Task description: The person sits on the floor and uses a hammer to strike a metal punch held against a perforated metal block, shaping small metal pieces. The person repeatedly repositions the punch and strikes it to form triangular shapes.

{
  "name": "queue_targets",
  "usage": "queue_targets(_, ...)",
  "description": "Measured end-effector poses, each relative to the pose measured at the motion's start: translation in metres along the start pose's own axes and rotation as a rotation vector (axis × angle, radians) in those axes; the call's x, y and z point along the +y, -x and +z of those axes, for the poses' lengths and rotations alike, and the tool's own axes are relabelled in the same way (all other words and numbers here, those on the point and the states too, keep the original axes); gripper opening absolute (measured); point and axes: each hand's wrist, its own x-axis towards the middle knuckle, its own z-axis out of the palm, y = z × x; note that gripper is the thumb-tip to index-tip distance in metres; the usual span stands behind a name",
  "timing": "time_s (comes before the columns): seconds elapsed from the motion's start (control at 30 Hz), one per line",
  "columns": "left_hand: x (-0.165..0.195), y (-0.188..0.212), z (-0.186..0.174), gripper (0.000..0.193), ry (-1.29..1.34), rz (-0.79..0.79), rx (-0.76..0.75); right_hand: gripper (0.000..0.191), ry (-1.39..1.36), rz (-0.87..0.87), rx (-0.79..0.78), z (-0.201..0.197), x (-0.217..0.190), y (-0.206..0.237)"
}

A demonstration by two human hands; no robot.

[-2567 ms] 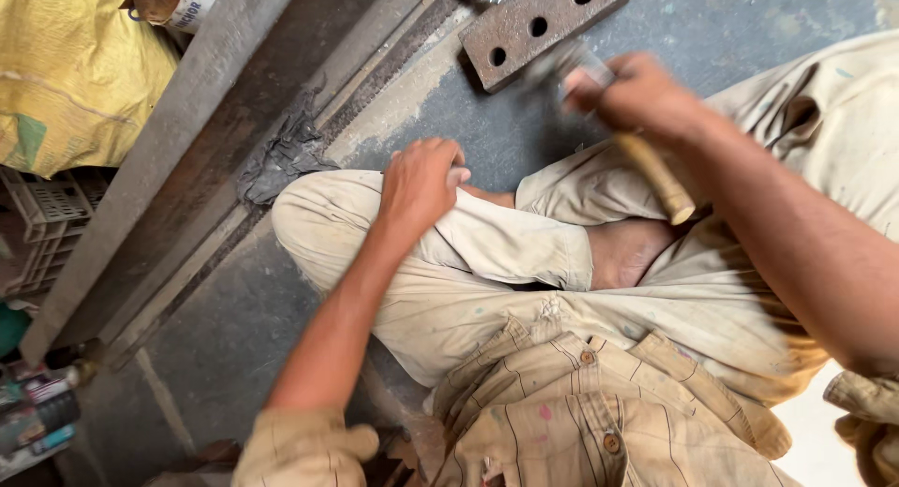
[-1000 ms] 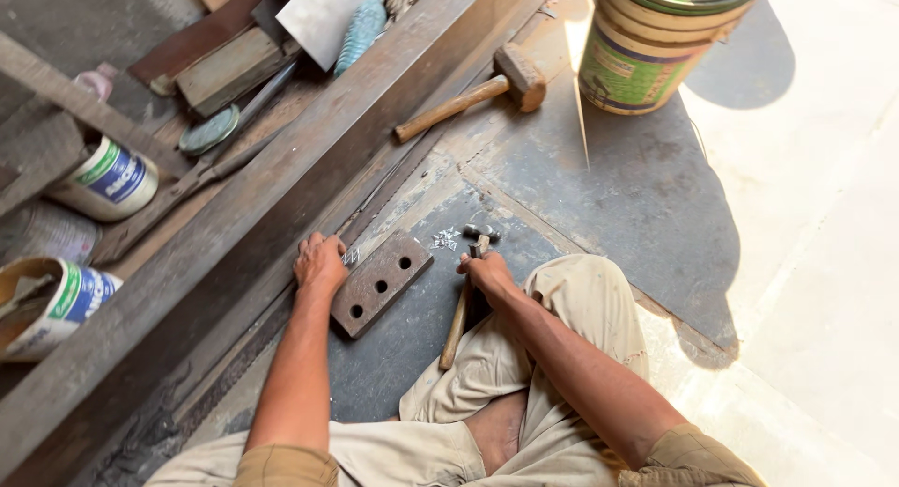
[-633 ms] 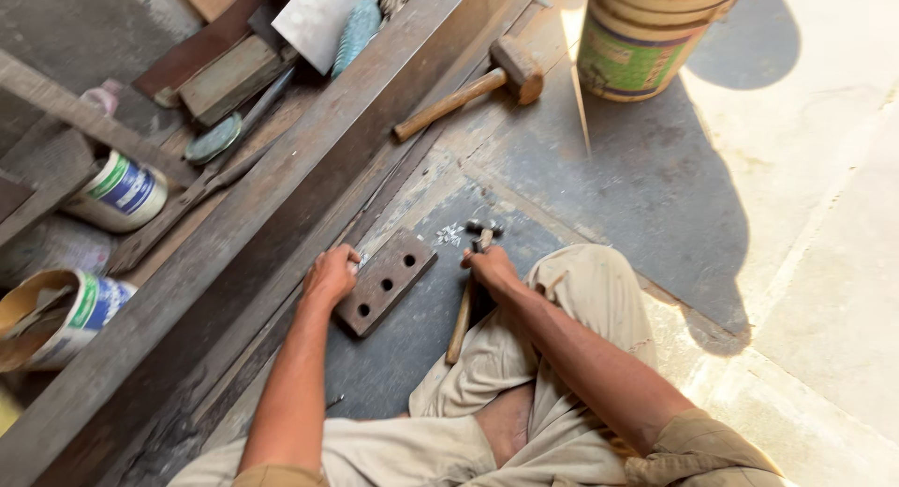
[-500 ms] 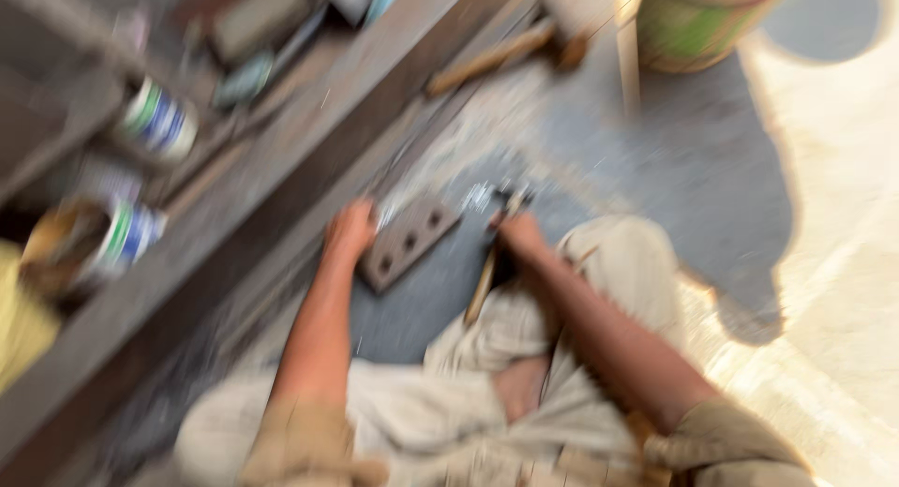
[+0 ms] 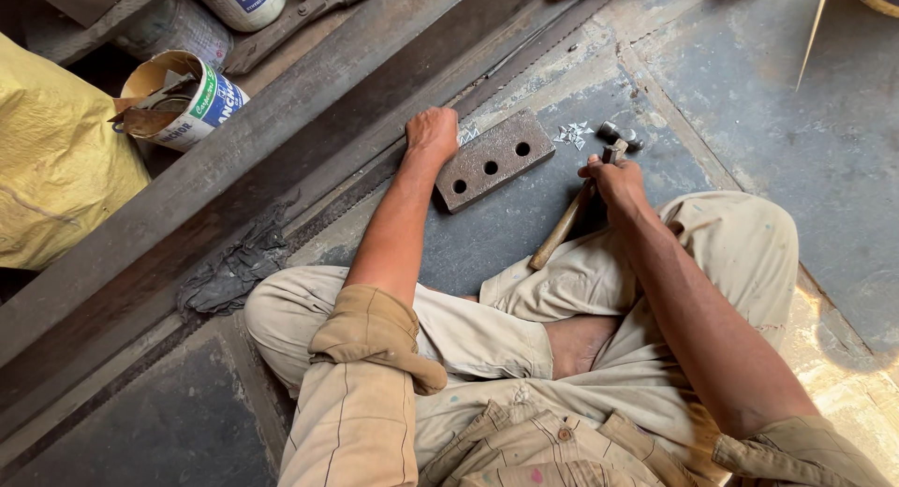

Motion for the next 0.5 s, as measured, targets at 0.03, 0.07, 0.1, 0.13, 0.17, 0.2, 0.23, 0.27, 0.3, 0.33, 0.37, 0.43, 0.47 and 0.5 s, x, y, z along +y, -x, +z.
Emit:
queue_targets(0.03,-0.002,0.001,-0.001,0.013,0.082,-0.022,-0.022,0.031,0.011,0.007,0.003,0.000,0.002,-0.001)
queue_targets(0.07,-0.003,0.001,0.000,0.012,0.166,-0.045,-0.046,0.032,0.024,0.015,0.006,0.000,0.004,-0.004)
queue_targets(0.1,-0.003,0.000,0.000,0.013,0.250,-0.068,-0.066,0.032,0.028,0.010,0.005,-0.001,0.006,-0.006)
queue_targets(0.13,-0.003,-0.001,0.000,0.013,0.274,-0.071,-0.074,0.033,0.031,0.005,0.005,-0.001,0.009,-0.008)
queue_targets(0.17,-0.002,-0.002,0.001,0.013,0.300,-0.075,-0.084,0.033,0.037,0.003,0.004,-0.001,0.010,-0.009)
queue_targets(0.2,-0.001,-0.003,0.003,0.012,0.327,-0.082,-0.094,0.033,0.034,-0.004,0.001,-0.001,0.012,-0.011)
queue_targets(0.23,0.000,-0.004,0.004,0.011,0.297,-0.079,-0.100,0.033,0.032,-0.013,-0.004,-0.001,0.013,-0.012)
queue_targets(0.27,0.001,-0.005,0.005,0.011,0.268,-0.078,-0.106,0.034,0.030,-0.021,-0.010,0.000,0.014,-0.013)
queue_targets(0.3,0.001,-0.005,0.007,0.014,0.238,-0.078,-0.112,0.033,0.039,-0.007,-0.001,0.001,0.015,-0.014)
queue_targets(0.33,0.001,-0.006,0.008,0.014,0.255,-0.095,-0.124,0.033,0.047,0.006,0.010,0.001,0.014,-0.014)
queue_targets(0.37,0.000,-0.007,0.010,0.014,0.271,-0.111,-0.135,0.032,0.054,0.017,0.021,0.002,0.014,-0.015)
queue_targets(0.43,-0.002,-0.009,0.012,0.017,0.303,-0.138,-0.156,0.032,0.079,0.020,0.023,0.002,0.012,-0.014)
queue_targets(0.47,-0.002,-0.011,0.014,0.018,0.317,-0.149,-0.170,0.033,0.090,0.022,0.025,0.002,0.011,-0.013)
queue_targets(0.5,-0.003,-0.012,0.015,0.019,0.330,-0.159,-0.183,0.033,0.082,0.019,0.023,0.002,0.011,-0.012)
